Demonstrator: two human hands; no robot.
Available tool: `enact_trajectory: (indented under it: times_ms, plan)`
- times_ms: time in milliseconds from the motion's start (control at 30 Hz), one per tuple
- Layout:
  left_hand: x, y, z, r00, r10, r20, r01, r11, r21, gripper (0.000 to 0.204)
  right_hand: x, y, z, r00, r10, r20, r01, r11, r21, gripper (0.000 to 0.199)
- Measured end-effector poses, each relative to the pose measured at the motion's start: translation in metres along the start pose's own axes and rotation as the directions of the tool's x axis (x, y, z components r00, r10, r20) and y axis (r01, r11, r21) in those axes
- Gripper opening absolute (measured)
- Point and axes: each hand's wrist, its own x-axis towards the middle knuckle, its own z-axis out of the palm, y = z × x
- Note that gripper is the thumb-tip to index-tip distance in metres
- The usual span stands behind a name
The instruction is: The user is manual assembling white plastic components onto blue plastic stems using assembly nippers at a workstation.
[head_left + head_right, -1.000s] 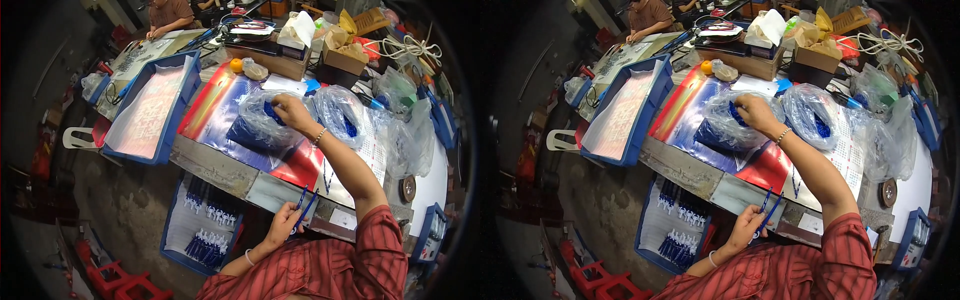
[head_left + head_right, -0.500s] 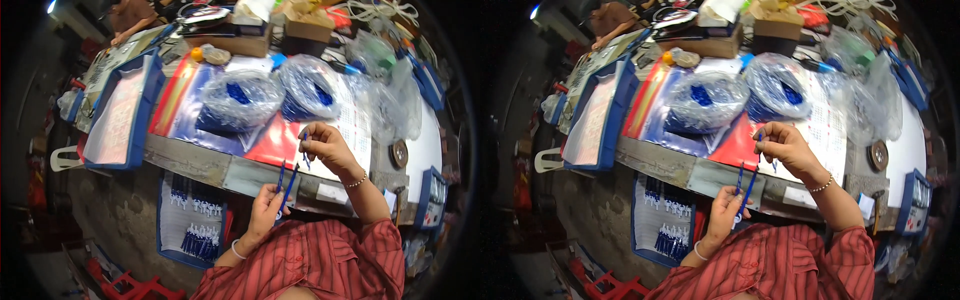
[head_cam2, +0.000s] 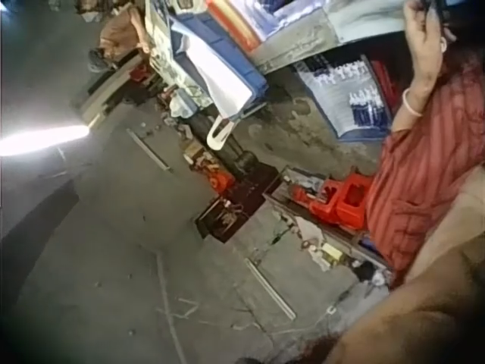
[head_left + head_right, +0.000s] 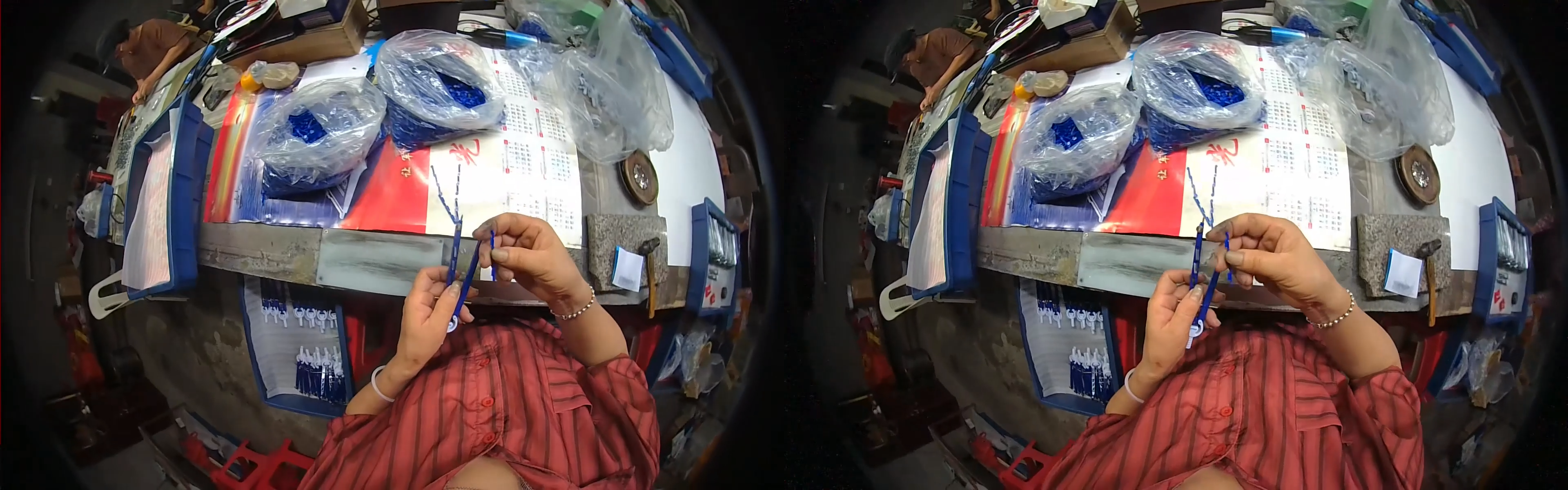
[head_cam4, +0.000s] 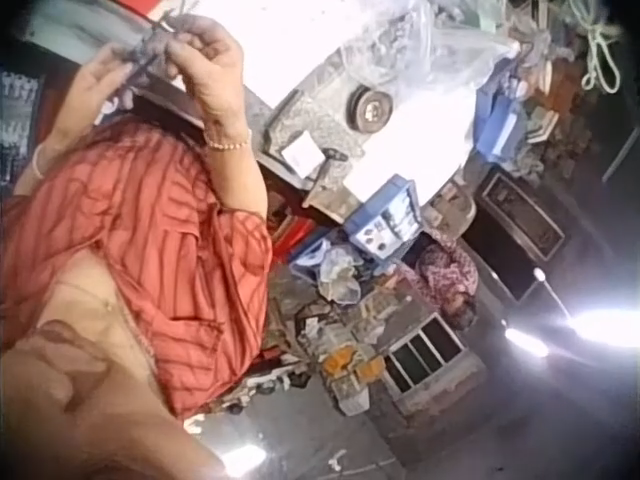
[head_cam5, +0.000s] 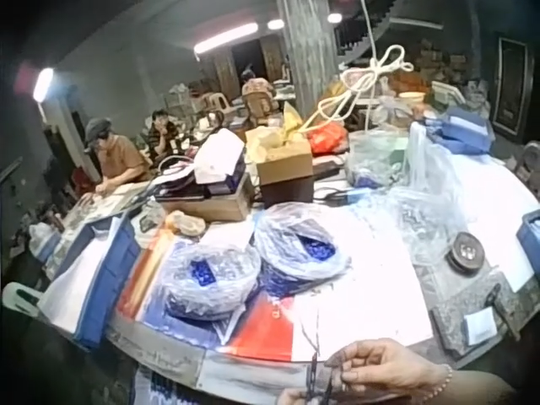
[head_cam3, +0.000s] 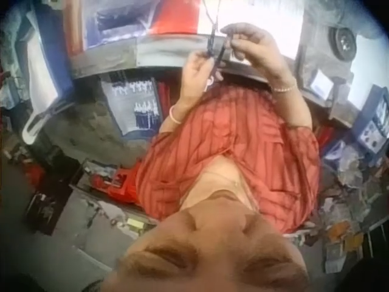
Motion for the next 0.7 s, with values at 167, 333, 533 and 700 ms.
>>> enact_trajectory:
  times_ms: [167,333,533,700]
  plan:
    - [0.0,-0.002,0.007,1.0,0.023,0.02,-0.023,0.999,0.028,0.019,-0.013,0.008,-0.008,0.999,0.033,0.038,-0.039,0.985,0.166,0.031]
    - [-0.001,-0.001,0.008,0.999,0.013,0.037,-0.014,1.0,0.024,0.018,-0.016,0.014,-0.008,0.999,0.044,-0.008,-0.042,0.982,0.185,0.031]
    - [-0.001,-0.004,0.005,0.998,0.024,0.053,-0.025,1.0,0.02,0.018,-0.015,0.016,-0.007,0.997,0.07,-0.019,-0.064,0.976,0.208,0.022]
    - [-0.001,-0.005,0.0,0.997,0.008,0.073,-0.011,0.999,0.034,0.019,-0.012,0.022,-0.001,0.99,0.053,-0.129,-0.039,0.993,0.107,0.02]
